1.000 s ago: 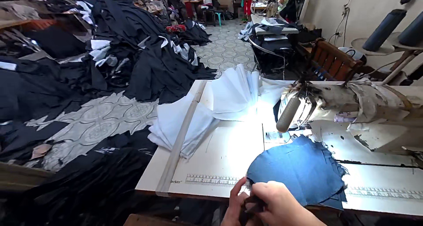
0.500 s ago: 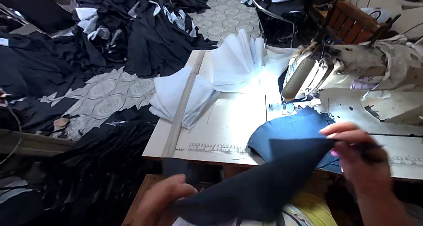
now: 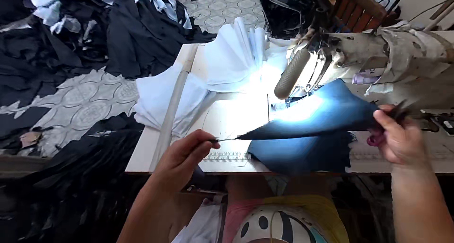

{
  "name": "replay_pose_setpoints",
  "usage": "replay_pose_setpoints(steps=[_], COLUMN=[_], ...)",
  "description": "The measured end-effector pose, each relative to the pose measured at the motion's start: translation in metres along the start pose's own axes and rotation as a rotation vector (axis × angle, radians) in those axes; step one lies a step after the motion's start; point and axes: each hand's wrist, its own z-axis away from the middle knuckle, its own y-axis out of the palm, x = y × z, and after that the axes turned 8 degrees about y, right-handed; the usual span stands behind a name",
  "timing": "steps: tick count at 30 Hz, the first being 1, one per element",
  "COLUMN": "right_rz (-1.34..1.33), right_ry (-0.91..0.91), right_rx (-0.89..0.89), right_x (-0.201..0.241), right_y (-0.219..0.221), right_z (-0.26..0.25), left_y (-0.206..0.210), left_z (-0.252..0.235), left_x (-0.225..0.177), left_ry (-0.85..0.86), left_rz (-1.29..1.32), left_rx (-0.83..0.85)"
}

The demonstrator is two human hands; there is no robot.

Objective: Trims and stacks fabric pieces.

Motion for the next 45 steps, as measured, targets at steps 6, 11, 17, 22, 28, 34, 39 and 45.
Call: replay_pose_setpoints(steps=[6, 11, 17, 22, 28, 34, 39, 45], right_rz=[0.529, 1.165, 1.002, 1.364, 0.731, 0.438, 0.391, 0.163], right_ry=[0.063, -0.017, -0.529, -0.12, -0.293, -0.557, -0.588, -0.339], right_rx=[0.028, -0.018, 0.284, 0.997, 0.832, 0.877, 0.822, 0.714], right_x=[-0.015, -0.036, 0.01, 0.016, -0.013, -0.008, 0.017, -0.004], right_y=[-0.016, -0.006, 0.096, 0.188, 0.153, 0.14, 0.09, 0.074], right_z=[0.006, 0.017, 0.047, 0.058, 0.05, 0.089, 0.078, 0.058], left_y=[0.018, 0.059, 0.06, 0.069, 0.071, 0.125, 0.128, 0.051], left_z=[0.005, 0.019, 0.011, 0.013, 0.031, 0.053, 0.143, 0.141], left_x=[0.013, 0.036, 0.021, 0.014, 0.014, 0.003, 0.058, 0.043], left_ry=[-0.11, -0.344, -0.257, -0.216, -0.089, 0.179, -0.322, -0.329], left_rz=[-0.458, -0.594, -0.577, -0.634, -0.434, 0.101, -0.137, -0.185], left_rx=[0.215, 0.263, 0.192, 0.149, 0.015, -0.131, 0.166, -0.055])
